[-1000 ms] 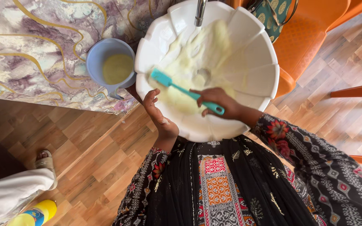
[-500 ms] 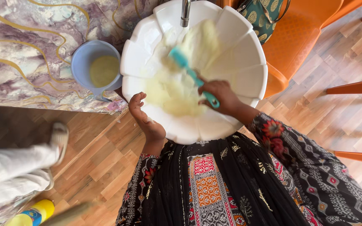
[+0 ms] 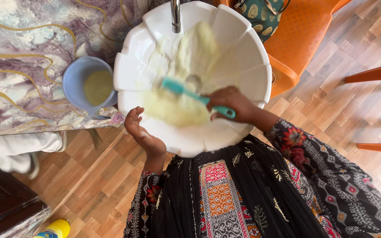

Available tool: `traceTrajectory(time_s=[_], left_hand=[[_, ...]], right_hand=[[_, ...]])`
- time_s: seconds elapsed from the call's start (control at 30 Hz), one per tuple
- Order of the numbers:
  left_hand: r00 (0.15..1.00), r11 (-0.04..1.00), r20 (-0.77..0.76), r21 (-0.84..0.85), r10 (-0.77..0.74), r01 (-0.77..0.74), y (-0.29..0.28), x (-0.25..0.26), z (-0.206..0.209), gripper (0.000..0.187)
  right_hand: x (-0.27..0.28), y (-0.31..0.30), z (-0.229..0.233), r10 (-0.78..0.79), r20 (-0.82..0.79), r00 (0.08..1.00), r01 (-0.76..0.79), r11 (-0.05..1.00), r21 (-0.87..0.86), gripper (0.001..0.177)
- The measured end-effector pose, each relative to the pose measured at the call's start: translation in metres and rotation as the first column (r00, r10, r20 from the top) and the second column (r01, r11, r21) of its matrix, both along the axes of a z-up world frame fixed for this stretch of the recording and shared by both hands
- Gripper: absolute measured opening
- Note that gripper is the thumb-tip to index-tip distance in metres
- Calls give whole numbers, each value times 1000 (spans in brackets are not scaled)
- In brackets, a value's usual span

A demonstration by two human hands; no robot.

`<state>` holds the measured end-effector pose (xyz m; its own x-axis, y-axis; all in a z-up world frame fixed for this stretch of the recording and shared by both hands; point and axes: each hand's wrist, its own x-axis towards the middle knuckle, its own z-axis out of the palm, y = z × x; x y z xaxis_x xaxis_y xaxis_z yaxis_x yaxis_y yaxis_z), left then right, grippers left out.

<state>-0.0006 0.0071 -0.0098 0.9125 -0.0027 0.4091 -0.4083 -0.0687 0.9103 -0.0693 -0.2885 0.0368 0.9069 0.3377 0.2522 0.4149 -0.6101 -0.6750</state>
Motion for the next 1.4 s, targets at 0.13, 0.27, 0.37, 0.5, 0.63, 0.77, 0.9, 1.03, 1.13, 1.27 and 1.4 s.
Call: traceTrajectory(time_s=[0.13,0.27,0.37,0.5,0.63,0.77,0.9,1.03,1.13,1.27,1.4], left_hand=[[1000,1000,-22,-21,20,-20,0,-4,0,76],[1000,1000,11,-27,12,-12,-1,-3,5,77],[1000,999,-3,-45,27,-27,-1,-6,4,77],[1000,998,-13,-66,22,-23,-2,-5,4,77],[1000,998,-18,-55,9,-10,0,-5,5,78],[1000,998,-22,-65,12,-13,1,-6,4,77],[1000,998,-22,-57,-3,1,1,-5,4,77],[1000,1000,-23,-17,-17,17,2,-4,4,78],[999,999,-32,-42,-21,20,2,-5,3,78],[1000,999,-9,-45,-15,15,2,-4,3,78],[999,999,-36,-40,-16,15,2,-5,4,74]], right_hand=[[-10,0,3,-2,-80,997,6,999,50,31],[-23,-7,3,354,-159,922,-236,837,493,25],[-11,-18,3,-117,-168,979,119,993,1,26],[-17,0,2,202,-242,949,-102,924,369,26],[-19,-13,13,260,-253,932,-166,926,340,26],[-55,-44,49,250,-410,877,-85,921,380,29],[-70,-43,77,-51,-254,966,44,998,-33,25],[-39,-1,50,-134,-133,982,128,990,-51,25],[-46,16,46,128,-269,955,-53,962,269,18],[-62,-9,66,-7,-273,962,29,997,76,15],[-66,-6,64,-335,94,938,347,915,-204,14]])
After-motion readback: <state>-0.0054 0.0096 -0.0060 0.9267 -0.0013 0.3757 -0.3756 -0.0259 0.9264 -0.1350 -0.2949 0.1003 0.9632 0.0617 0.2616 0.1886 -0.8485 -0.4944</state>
